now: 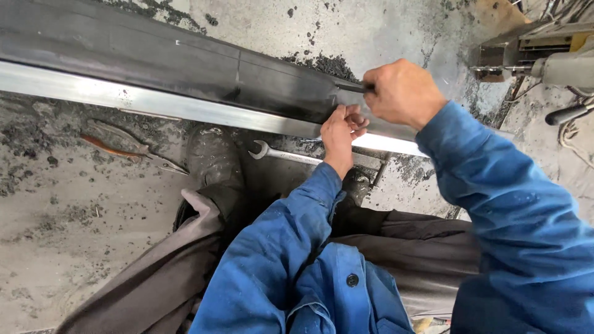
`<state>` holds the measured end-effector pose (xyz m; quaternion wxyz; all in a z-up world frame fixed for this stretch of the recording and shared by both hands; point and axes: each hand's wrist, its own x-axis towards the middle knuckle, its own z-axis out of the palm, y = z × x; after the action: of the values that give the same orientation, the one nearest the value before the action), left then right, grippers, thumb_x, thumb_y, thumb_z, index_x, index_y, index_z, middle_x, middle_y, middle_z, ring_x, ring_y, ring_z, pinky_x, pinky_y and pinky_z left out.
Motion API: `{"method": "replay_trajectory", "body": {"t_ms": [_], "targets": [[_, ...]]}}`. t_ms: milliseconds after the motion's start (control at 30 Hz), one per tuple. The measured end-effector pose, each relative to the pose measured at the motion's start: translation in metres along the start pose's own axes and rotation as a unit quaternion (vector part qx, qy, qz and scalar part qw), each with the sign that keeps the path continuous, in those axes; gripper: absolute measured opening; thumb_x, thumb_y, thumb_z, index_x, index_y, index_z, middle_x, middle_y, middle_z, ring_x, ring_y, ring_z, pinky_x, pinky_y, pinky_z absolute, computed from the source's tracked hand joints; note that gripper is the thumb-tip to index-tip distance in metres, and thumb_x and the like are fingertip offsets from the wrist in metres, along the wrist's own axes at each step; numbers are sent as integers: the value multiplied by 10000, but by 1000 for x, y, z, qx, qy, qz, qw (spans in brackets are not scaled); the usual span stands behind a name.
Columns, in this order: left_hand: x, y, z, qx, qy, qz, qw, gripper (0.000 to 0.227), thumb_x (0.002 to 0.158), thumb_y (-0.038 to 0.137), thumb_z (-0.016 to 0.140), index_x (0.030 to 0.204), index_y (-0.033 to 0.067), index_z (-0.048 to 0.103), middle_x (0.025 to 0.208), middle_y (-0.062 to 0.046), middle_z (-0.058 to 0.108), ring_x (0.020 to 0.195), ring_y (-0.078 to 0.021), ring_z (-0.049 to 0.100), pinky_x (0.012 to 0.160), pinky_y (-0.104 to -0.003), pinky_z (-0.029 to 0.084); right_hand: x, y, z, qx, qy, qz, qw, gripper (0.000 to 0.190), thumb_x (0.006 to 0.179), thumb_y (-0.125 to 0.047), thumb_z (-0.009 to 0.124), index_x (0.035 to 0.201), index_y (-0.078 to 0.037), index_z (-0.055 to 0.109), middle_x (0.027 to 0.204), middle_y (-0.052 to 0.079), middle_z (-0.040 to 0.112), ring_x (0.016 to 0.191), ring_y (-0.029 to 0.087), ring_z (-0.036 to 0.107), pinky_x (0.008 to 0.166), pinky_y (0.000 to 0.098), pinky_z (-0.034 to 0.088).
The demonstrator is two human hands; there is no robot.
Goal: The person uses a metal file to smooth the edge of a long metal bar. They hold the bar steady with one hand while filing the edge with the other, moving along the length of the bar to remove burrs and refine the surface.
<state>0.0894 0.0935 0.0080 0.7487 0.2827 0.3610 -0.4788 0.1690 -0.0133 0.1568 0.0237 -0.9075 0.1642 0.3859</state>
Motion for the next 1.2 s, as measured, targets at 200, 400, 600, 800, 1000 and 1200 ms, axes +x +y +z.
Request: {"method": "replay_trajectory", "body": {"t_ms": [200,400,600,800,1000,1200], "targets": [[-5,3,9,-27,-36,16,999,393,995,372,641,1241,67,657,805,-53,660,706,-163,699,573,-240,536,-7,34,9,-97,79,-79,989,175,935,-164,635,1027,-138,782,842,89,765,650,284,707,559,397,566],[4,-1,3,-31,-57,32,997,396,1053,366,572,1312,76,646,832,-66,692,747,-165,706,605,-244,543,-20,27,19,-258,187,-117,941,114,1004,-275,645,1031,-227,745,802,15,629,471,187,602,420,308,474],[5,-2,1,-43,-51,43,997,329,1038,332,612,1196,45,635,840,-81,716,739,-174,721,602,-251,561,-30,9,31,-332,197,-107,916,73,1003,-232,652,1030,-173,686,775,-1,561,473,69,521,368,213,385],[8,-4,-3,-60,-34,32,997,338,1015,317,644,1223,50,656,870,-86,698,735,-134,653,614,-256,562,-32,0,37,-338,219,-114,908,133,949,-234,641,1043,-160,700,802,17,557,487,87,536,352,220,359],[39,-37,-19,-22,-29,50,998,281,1041,445,654,1086,171,696,815,-77,714,727,-201,728,612,-320,662,-14,-18,25,-255,49,-96,961,135,957,-279,654,1001,-168,719,806,38,669,680,206,742,586,386,605],[12,-3,-4,-82,-16,30,996,319,1022,254,624,1155,-31,680,795,-37,559,684,-116,532,565,-275,578,21,-25,-5,-68,-30,18,997,303,777,-295,752,854,-3,770,734,220,715,613,396,686,582,461,572]]}}
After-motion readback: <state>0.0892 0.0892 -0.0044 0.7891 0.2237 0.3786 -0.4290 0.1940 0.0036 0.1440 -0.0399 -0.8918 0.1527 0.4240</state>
